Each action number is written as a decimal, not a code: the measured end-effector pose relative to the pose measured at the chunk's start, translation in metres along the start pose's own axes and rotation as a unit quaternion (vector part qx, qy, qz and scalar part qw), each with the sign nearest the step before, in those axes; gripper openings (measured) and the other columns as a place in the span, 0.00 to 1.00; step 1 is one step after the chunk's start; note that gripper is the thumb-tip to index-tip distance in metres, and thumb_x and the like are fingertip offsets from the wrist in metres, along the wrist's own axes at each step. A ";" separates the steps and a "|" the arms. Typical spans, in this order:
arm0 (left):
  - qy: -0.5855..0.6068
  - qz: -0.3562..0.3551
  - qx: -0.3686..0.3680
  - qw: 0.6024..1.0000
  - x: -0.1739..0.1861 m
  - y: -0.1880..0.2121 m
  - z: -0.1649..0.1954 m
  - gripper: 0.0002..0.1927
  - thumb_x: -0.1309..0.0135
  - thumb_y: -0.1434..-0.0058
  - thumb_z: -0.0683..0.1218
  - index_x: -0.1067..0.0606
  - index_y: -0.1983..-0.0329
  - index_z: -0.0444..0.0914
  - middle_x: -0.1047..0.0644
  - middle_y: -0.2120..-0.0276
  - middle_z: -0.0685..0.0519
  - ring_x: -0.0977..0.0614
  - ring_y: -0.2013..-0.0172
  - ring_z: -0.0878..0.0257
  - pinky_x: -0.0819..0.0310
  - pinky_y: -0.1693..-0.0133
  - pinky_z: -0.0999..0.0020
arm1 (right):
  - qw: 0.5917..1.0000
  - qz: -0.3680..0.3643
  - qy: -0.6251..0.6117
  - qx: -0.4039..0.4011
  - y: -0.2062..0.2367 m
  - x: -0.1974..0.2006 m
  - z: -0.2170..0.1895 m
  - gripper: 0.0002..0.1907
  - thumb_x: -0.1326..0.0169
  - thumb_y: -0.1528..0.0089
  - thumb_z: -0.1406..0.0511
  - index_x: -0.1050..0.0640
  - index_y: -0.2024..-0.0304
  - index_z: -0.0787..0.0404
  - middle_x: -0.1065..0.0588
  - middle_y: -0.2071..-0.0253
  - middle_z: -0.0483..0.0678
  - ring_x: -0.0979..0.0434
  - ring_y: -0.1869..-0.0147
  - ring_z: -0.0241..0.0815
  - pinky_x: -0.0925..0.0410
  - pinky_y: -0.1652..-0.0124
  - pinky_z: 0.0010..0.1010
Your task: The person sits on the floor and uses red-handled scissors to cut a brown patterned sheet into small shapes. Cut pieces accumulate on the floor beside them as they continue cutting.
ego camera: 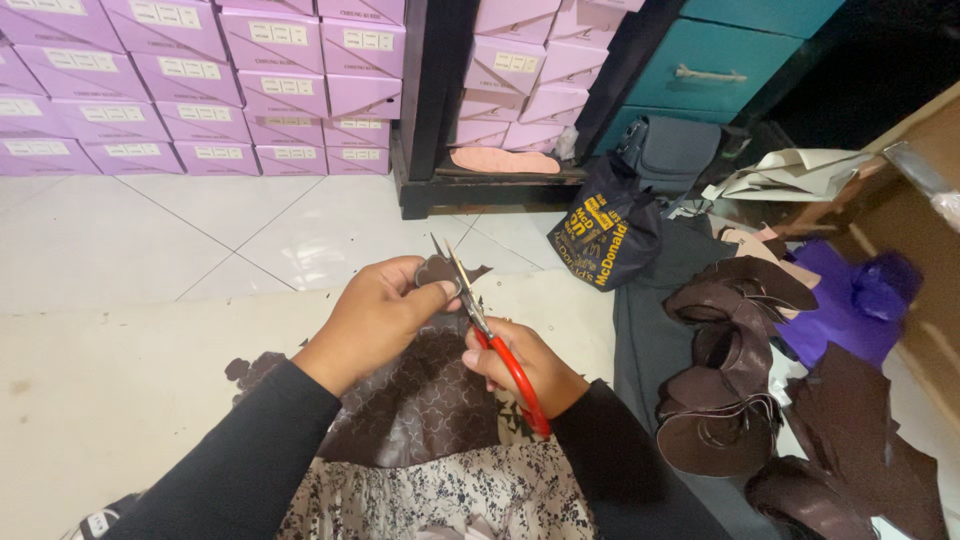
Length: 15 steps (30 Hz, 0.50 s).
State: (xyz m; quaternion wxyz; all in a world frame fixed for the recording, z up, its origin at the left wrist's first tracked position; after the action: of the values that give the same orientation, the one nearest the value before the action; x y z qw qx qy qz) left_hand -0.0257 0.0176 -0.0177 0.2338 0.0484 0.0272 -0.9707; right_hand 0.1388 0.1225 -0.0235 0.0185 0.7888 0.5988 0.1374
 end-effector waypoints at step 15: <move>0.074 0.023 0.016 0.997 -0.007 -0.001 -0.004 0.09 0.47 0.35 0.43 0.21 0.58 0.33 0.17 0.64 0.54 0.17 0.62 0.70 0.23 0.64 0.75 | 0.999 0.030 -0.006 -0.019 -0.002 -0.003 -0.001 0.09 0.49 0.36 0.61 0.29 0.65 0.61 0.33 0.76 0.41 0.32 0.73 0.33 0.37 0.72 0.25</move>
State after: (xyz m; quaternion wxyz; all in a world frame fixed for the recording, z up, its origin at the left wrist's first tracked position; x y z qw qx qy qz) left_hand -0.0194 0.0218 -0.0207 0.2525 0.1247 0.0281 -0.9591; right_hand 0.1361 0.1199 -0.0233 0.0327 0.8066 0.5722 0.1444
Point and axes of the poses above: each hand's wrist, its own y-axis away from the middle knuckle, its own x-axis out of the back of the hand, z = x × y, the point moved 3 cm from there along -y, towards the middle knuckle
